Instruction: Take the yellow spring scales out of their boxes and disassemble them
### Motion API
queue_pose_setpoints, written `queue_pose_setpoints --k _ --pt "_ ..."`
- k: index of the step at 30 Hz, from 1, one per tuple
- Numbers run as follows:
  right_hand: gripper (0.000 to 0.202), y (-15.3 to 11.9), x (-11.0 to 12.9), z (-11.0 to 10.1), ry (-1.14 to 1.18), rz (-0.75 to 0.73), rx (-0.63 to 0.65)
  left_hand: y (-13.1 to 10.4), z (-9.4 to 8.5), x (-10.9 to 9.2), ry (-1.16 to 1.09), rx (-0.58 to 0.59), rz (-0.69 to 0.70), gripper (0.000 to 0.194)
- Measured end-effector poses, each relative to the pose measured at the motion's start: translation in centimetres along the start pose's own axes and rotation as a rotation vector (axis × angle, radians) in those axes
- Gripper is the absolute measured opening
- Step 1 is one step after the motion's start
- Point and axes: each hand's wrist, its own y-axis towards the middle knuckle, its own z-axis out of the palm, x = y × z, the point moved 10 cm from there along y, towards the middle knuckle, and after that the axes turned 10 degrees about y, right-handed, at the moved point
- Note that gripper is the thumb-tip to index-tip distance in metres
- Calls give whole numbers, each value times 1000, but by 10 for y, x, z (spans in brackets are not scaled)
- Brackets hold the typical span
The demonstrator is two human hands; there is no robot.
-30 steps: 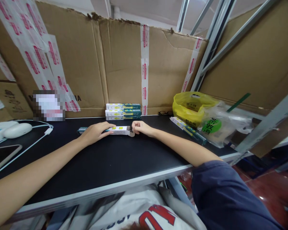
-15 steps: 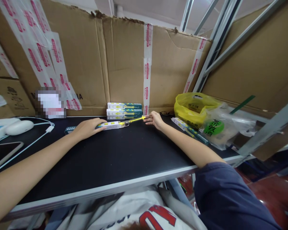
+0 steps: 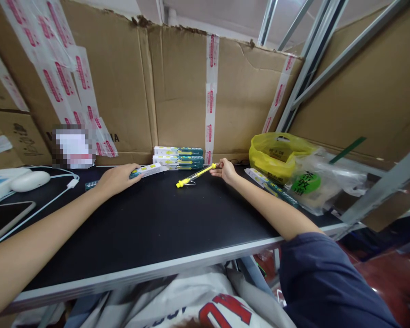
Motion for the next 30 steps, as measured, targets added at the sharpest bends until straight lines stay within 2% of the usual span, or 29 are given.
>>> queue_pose_setpoints --k 4,10,11,13,16,18,20,23,30 --pt "13 -12 -20 29 -147 66 155 -3 -16 -23 -30 -107 50 47" --pt "19 -44 -26 77 -338 3 430 -10 -32 -58 -16 -223 177 48" --pt "19 -50 -23 82 -370 -44 460 -11 -34 -63 -21 -240 200 47" --pt "21 -59 -9 87 -466 -239 456 -12 -37 -72 -55 -269 252 46" --pt "54 -80 18 95 -659 -639 412 -16 -41 -84 -110 -295 330 44" --pt "70 -92 20 104 -748 -764 463 -18 -43 -91 -120 -303 371 42" --pt "57 -99 17 112 -785 -778 531 -20 -43 -96 -127 -301 406 40" --pt "33 -101 17 116 -700 -724 559 -21 -44 -97 -161 -297 422 40" --pt "37 -108 25 121 -419 -631 574 -25 -51 -97 -212 -347 383 42"
